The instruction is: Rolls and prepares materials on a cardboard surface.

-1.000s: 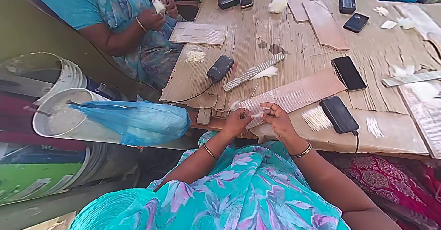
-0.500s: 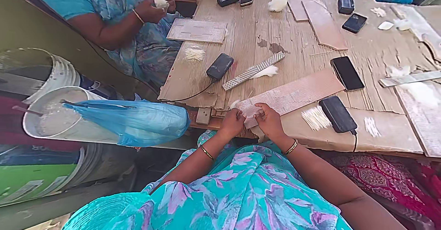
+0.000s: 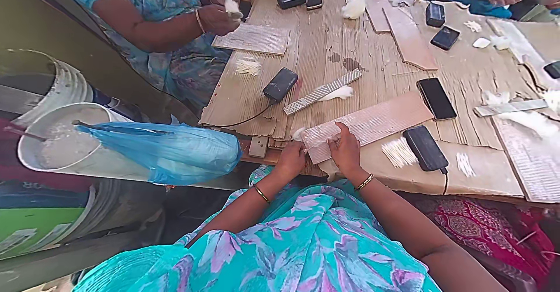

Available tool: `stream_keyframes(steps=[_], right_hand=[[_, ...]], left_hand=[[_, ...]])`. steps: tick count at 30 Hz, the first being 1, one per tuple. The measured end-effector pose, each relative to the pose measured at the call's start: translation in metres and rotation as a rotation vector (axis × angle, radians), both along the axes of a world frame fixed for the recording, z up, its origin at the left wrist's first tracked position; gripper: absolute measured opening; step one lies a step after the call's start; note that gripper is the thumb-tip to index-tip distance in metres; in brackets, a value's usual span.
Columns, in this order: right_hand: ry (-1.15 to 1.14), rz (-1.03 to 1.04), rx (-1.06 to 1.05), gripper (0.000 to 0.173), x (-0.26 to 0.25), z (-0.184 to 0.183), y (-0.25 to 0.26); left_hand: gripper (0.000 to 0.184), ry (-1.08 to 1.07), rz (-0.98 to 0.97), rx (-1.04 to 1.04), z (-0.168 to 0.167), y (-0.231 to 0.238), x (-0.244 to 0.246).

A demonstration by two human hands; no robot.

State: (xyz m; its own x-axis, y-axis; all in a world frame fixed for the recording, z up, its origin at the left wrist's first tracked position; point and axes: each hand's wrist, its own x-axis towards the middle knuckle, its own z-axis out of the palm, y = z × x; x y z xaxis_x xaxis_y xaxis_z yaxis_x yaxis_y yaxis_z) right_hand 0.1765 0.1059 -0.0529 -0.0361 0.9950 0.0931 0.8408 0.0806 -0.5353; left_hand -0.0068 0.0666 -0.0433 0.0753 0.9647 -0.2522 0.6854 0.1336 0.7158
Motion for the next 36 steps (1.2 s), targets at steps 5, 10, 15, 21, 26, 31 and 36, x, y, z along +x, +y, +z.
stream_keyframes(steps=[5, 10, 15, 21, 26, 31, 36], right_hand=[[-0.086, 0.021, 0.084, 0.043, 0.011, 0.000, 0.010], [-0.204, 0.354, 0.221, 0.035, 0.007, -0.014, 0.017], [-0.409, 0.667, 0.075, 0.073, 0.013, -0.023, 0.016], [-0.500, 0.800, -0.031, 0.078, 0.051, -0.008, -0.019], [-0.467, 0.850, -0.020, 0.078, 0.078, -0.005, -0.041], [-0.382, 0.641, 0.132, 0.073, 0.073, -0.003, -0.018], [-0.383, 0.659, 0.130, 0.071, 0.025, -0.008, 0.020]], left_hand=[[0.027, 0.084, 0.011, 0.008, 0.000, 0.003, -0.002], [0.027, 0.146, -0.005, 0.034, 0.002, 0.003, -0.001], [0.026, 0.198, -0.044, 0.086, -0.001, -0.001, -0.002], [0.031, 0.116, -0.153, -0.131, 0.006, -0.009, -0.003], [0.032, 0.037, -0.226, -0.238, 0.014, -0.016, 0.000], [0.029, -0.013, -0.109, -0.132, 0.015, -0.009, -0.008], [0.029, 0.105, -0.059, -0.017, 0.013, 0.006, -0.010]])
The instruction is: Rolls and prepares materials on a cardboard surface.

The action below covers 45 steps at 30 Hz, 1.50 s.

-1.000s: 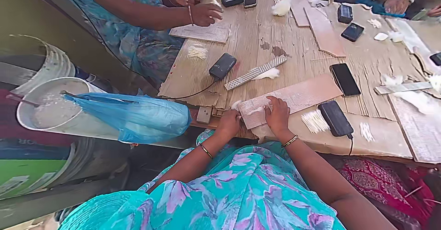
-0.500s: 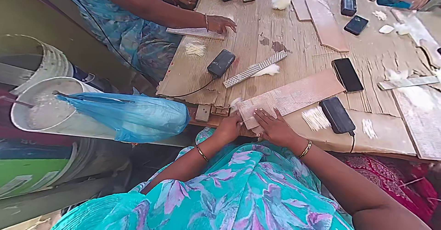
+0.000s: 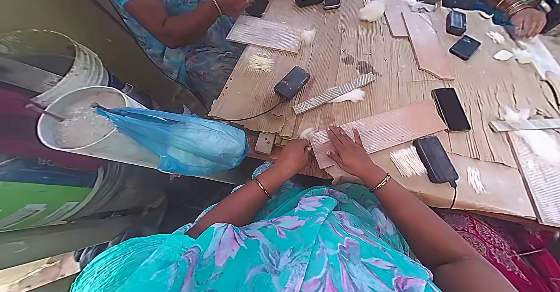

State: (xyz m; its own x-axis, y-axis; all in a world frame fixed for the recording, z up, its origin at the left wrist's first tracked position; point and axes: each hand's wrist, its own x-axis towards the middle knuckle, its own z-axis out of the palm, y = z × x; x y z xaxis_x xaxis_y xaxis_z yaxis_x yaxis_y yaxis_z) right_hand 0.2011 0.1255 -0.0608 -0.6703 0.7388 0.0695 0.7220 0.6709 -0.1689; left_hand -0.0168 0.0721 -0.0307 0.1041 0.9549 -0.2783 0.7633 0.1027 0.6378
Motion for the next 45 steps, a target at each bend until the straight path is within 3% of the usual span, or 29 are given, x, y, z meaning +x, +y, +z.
stream_keyframes(steps=[4, 14, 20, 26, 36, 38, 40, 45], right_hand=[[-0.094, 0.078, -0.043, 0.074, -0.015, -0.007, 0.006], [-0.163, 0.233, -0.204, 0.076, 0.050, 0.016, -0.058], [0.007, -0.048, 0.009, 0.074, 0.040, 0.005, -0.020], [-0.051, 0.039, 0.014, 0.074, -0.006, -0.008, 0.003], [-0.209, 0.176, -0.237, 0.082, 0.041, 0.014, -0.068], [-0.176, 0.162, -0.260, 0.079, 0.050, 0.023, -0.066], [-0.074, 0.083, -0.135, 0.077, 0.053, 0.023, -0.057], [-0.044, -0.067, -0.037, 0.076, 0.021, 0.012, -0.022]], left_hand=[[0.028, 0.089, -0.063, 0.029, -0.007, 0.002, 0.004], [0.031, -0.005, -0.232, -0.203, -0.004, -0.014, 0.009], [0.027, -0.010, -0.066, -0.072, -0.004, -0.006, 0.001], [0.028, 0.096, -0.059, 0.005, -0.004, -0.003, 0.000], [0.033, -0.013, -0.264, -0.228, 0.003, -0.018, 0.005], [0.032, -0.047, -0.236, -0.238, 0.004, -0.015, 0.005], [0.032, -0.082, -0.158, -0.213, 0.006, -0.012, 0.001], [0.032, -0.073, -0.008, -0.130, -0.002, -0.004, -0.011]])
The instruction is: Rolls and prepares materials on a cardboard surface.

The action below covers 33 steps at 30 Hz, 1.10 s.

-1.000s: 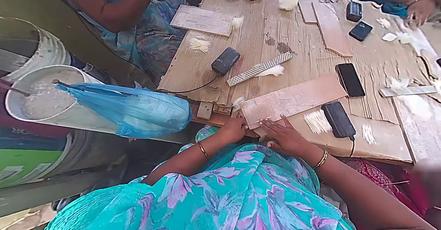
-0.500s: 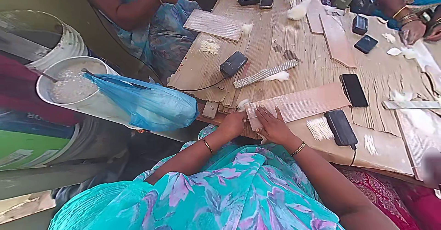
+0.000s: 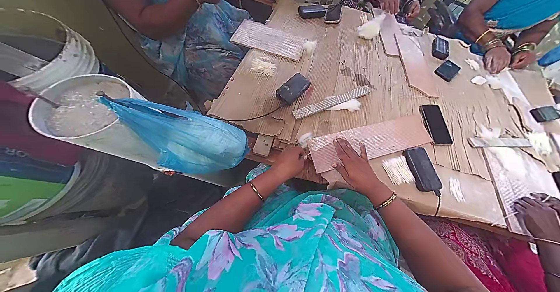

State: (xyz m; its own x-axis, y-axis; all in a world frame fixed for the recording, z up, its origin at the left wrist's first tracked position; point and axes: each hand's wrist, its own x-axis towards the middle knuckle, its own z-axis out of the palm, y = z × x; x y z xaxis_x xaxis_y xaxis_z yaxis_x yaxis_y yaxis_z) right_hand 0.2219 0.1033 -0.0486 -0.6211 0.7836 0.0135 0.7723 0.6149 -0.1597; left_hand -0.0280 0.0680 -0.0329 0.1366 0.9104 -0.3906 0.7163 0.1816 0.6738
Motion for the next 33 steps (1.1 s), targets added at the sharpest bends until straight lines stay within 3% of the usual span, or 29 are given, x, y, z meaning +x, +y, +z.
stream_keyframes(steps=[7, 12, 17, 19, 23, 28, 33], right_hand=[[-0.100, 0.117, -0.030, 0.074, -0.035, -0.018, 0.019], [-0.176, 0.109, -0.110, 0.084, -0.018, -0.013, -0.025], [-0.132, 0.149, -0.130, 0.078, 0.008, -0.004, -0.066], [-0.004, 0.158, -0.012, 0.068, 0.016, -0.006, -0.076], [0.265, 0.069, 0.267, 0.031, 0.020, -0.014, -0.088], [0.329, -0.114, 0.459, 0.024, 0.015, -0.015, -0.092], [0.277, -0.124, 0.487, 0.018, 0.012, -0.017, -0.087]], left_hand=[[0.032, 0.091, -0.065, 0.050, -0.009, 0.002, 0.003], [0.030, 0.084, -0.131, 0.034, -0.005, -0.003, 0.005], [0.030, 0.116, -0.245, -0.031, -0.002, -0.015, 0.015], [0.030, 0.136, -0.265, -0.023, -0.002, -0.019, 0.018], [0.029, 0.142, -0.275, 0.101, 0.000, -0.027, 0.022], [0.026, 0.105, -0.290, 0.177, 0.008, -0.039, 0.029], [0.029, 0.069, -0.313, 0.204, 0.011, -0.049, 0.032]])
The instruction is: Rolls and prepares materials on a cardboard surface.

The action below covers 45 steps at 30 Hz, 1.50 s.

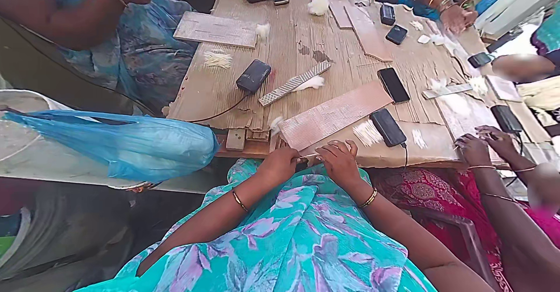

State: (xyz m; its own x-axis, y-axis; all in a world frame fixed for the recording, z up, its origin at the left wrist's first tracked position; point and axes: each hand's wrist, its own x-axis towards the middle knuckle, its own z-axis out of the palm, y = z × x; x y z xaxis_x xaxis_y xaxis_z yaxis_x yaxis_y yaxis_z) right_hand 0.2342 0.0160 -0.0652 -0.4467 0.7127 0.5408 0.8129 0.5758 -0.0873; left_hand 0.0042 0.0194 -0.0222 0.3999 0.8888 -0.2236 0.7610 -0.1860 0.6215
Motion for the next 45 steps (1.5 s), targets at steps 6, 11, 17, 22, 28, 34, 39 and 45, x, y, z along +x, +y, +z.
stream_keyframes(steps=[6, 11, 17, 22, 28, 34, 39, 45], right_hand=[[0.032, -0.020, 0.032, 0.017, 0.012, -0.001, -0.008], [0.101, -0.158, 0.024, 0.019, 0.047, 0.004, -0.004], [0.248, -0.665, -0.136, 0.024, 0.092, 0.019, 0.032], [0.166, -0.853, -0.316, 0.026, 0.101, 0.017, 0.055], [0.272, -0.858, -0.261, 0.028, 0.103, 0.036, 0.049], [0.305, -0.368, -0.065, 0.029, 0.065, 0.086, 0.059], [0.138, -0.062, -0.263, 0.021, -0.014, 0.071, 0.097], [-0.091, 0.031, -0.529, 0.031, -0.100, 0.037, 0.132]], left_hand=[[0.029, 0.002, -0.020, -0.025, 0.007, -0.003, 0.002], [0.027, 0.009, 0.030, 0.013, 0.009, 0.000, -0.003], [0.026, -0.036, 0.089, 0.021, 0.005, 0.005, -0.007], [0.026, -0.028, 0.087, -0.003, 0.003, 0.003, -0.005], [0.024, -0.021, 0.145, 0.033, -0.003, 0.008, -0.019], [0.027, -0.201, 0.383, 0.063, -0.007, 0.038, -0.047], [0.033, -0.266, 0.519, 0.016, -0.021, 0.072, -0.049], [0.032, -0.269, 0.609, -0.022, -0.035, 0.087, -0.048]])
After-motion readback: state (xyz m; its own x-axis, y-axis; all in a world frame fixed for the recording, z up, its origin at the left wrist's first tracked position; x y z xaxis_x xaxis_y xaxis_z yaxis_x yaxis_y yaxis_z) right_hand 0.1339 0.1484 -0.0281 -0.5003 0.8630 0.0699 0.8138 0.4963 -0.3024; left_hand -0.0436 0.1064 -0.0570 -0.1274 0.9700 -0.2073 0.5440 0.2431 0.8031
